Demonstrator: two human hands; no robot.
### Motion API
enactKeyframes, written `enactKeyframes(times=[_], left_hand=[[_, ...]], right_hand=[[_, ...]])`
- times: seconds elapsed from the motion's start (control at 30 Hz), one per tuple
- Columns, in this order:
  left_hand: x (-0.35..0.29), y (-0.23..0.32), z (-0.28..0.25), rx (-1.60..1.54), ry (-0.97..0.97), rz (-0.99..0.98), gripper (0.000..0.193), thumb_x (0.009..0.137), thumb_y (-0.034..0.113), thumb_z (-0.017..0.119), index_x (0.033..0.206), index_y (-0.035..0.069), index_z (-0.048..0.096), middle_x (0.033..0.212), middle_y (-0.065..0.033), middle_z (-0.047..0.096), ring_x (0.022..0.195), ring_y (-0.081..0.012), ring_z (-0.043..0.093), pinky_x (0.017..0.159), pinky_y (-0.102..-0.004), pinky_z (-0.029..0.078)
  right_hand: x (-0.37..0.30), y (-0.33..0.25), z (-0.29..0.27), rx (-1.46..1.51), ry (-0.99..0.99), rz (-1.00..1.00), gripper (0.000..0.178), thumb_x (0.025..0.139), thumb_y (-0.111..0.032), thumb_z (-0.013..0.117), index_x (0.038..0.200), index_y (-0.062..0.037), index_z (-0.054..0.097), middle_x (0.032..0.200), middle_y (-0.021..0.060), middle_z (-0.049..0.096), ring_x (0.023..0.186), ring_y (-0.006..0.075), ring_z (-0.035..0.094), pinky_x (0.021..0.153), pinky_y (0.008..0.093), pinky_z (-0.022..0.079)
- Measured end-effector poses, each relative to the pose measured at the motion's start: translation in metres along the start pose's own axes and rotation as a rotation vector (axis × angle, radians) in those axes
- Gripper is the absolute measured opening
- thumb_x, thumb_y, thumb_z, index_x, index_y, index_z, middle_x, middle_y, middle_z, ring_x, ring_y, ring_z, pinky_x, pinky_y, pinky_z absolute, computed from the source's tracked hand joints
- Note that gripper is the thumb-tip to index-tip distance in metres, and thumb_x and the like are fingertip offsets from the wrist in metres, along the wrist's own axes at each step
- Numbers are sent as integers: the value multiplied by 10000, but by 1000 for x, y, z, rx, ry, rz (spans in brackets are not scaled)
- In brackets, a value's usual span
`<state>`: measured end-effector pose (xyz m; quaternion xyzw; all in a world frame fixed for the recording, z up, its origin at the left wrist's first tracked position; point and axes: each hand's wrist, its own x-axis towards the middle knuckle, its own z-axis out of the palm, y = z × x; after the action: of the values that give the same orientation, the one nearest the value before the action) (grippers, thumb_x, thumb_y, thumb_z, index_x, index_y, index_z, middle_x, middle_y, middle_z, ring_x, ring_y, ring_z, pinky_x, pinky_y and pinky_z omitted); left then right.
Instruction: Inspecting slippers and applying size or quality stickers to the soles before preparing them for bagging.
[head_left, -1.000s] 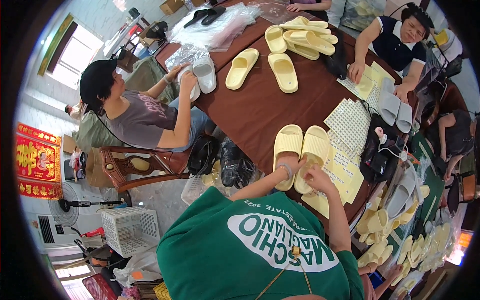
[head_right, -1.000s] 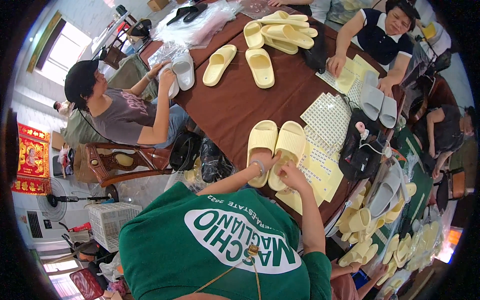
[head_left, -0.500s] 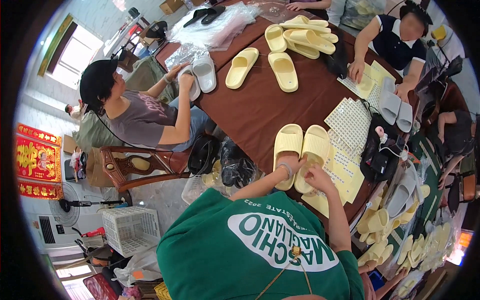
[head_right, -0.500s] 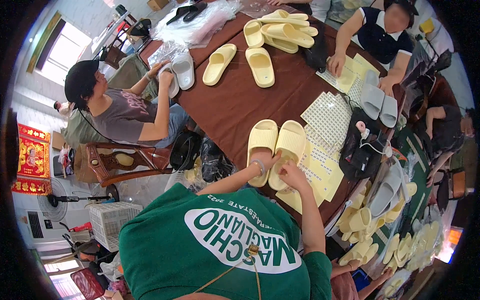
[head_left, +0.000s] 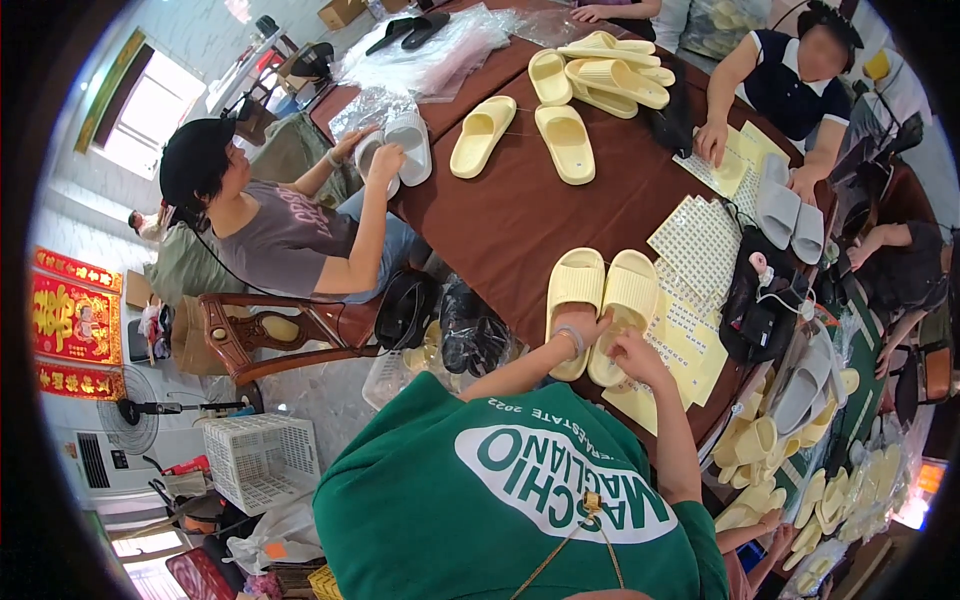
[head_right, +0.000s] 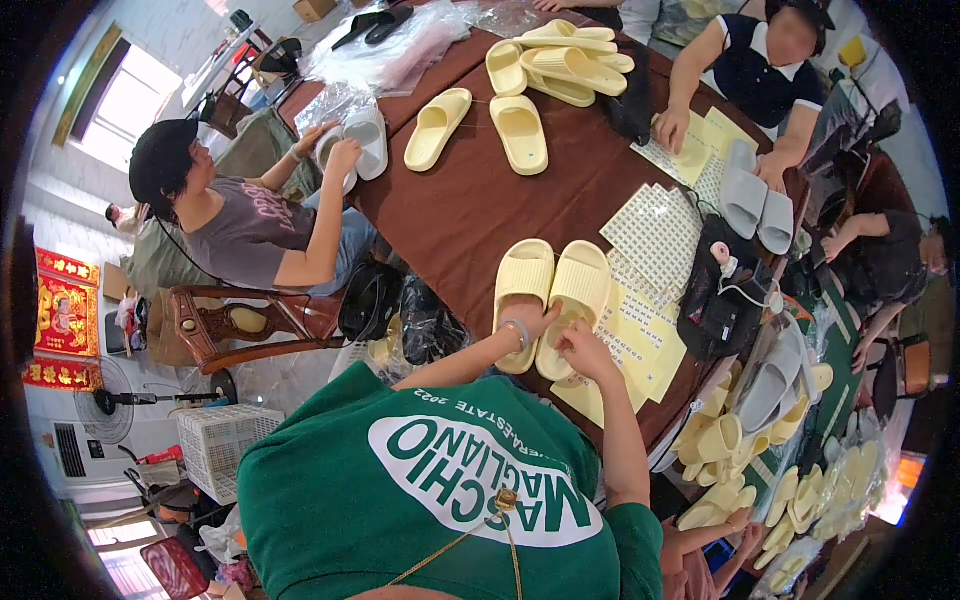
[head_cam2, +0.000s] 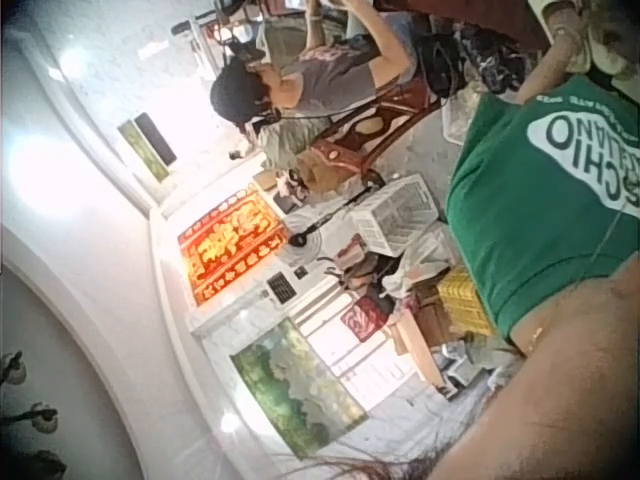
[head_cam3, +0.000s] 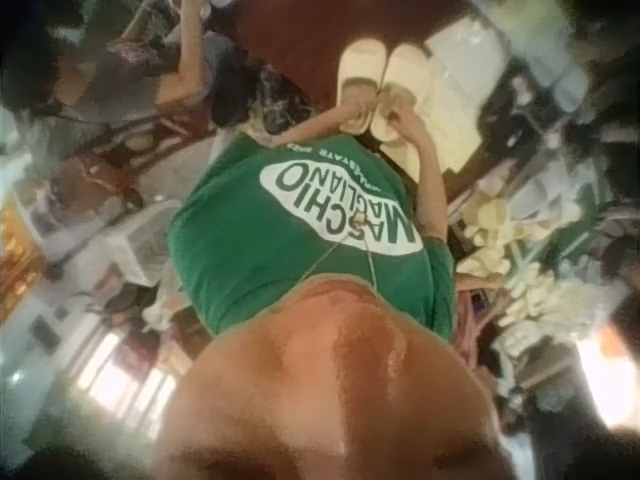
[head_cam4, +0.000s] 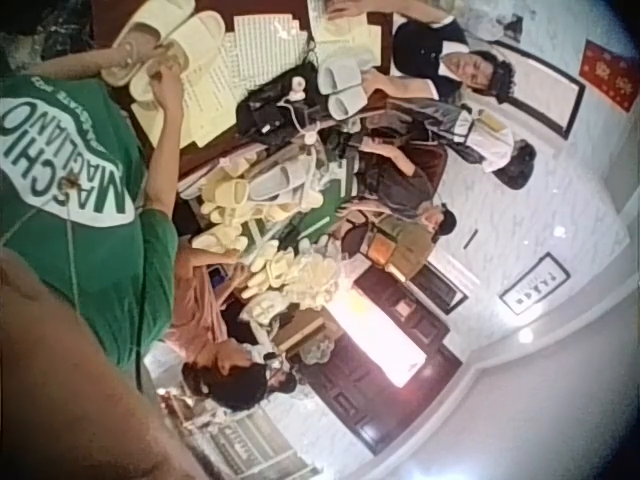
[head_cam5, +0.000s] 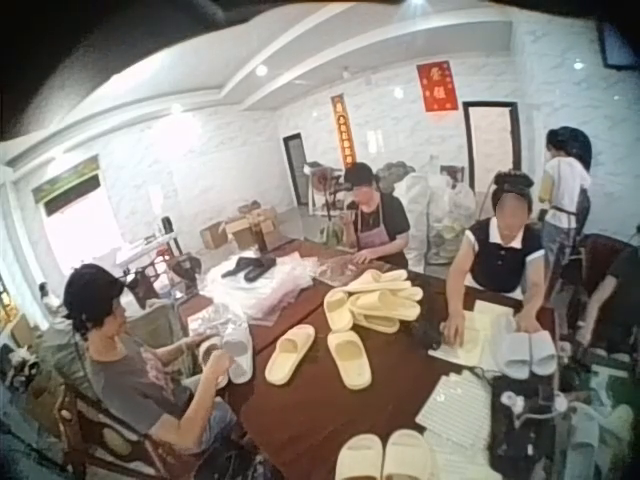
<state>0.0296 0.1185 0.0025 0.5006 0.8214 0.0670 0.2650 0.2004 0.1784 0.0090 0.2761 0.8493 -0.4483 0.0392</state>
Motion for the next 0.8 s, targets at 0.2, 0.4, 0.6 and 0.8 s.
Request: enactKeyframes(times=[0.2, 0.4, 0.6, 0.8], left_hand=[[-1, 2, -4, -55, -49, -32, 698, 893, 563, 311, 826, -21, 686, 795, -214, 661, 719, -347, 651, 684, -425, 513], [0, 3, -5, -38, -41, -20, 704, 896, 566, 305, 823, -22, 685, 803, -215, 661, 724, -344, 652, 682, -426, 513], [-1, 2, -3, -49, -68, -13, 706, 901, 567, 292, 888, -21, 682, 854, -212, 667, 770, -337, 659, 707, -417, 518], [2, 1, 0, -25, -77, -25, 700, 901, 565, 294, 881, -16, 683, 853, -213, 667, 770, -337, 659, 705, -412, 520]], right_hand=[[0, 1, -2, 10, 19, -13, 149, 749, -118, 625, 890, -71, 607, 924, 130, 470, 844, 279, 559, 746, 349, 465], [0, -4, 1, -4, 47, 57, 158, 746, -158, 647, 885, -88, 618, 900, 101, 489, 820, 240, 584, 740, 335, 479], [-1, -3, 1, -19, 30, 57, 149, 753, -146, 632, 891, -92, 614, 919, 104, 492, 838, 250, 588, 737, 347, 480], [-1, -7, -1, -67, 18, 44, 134, 763, -130, 591, 891, -93, 603, 938, 115, 487, 861, 282, 569, 737, 365, 471]])
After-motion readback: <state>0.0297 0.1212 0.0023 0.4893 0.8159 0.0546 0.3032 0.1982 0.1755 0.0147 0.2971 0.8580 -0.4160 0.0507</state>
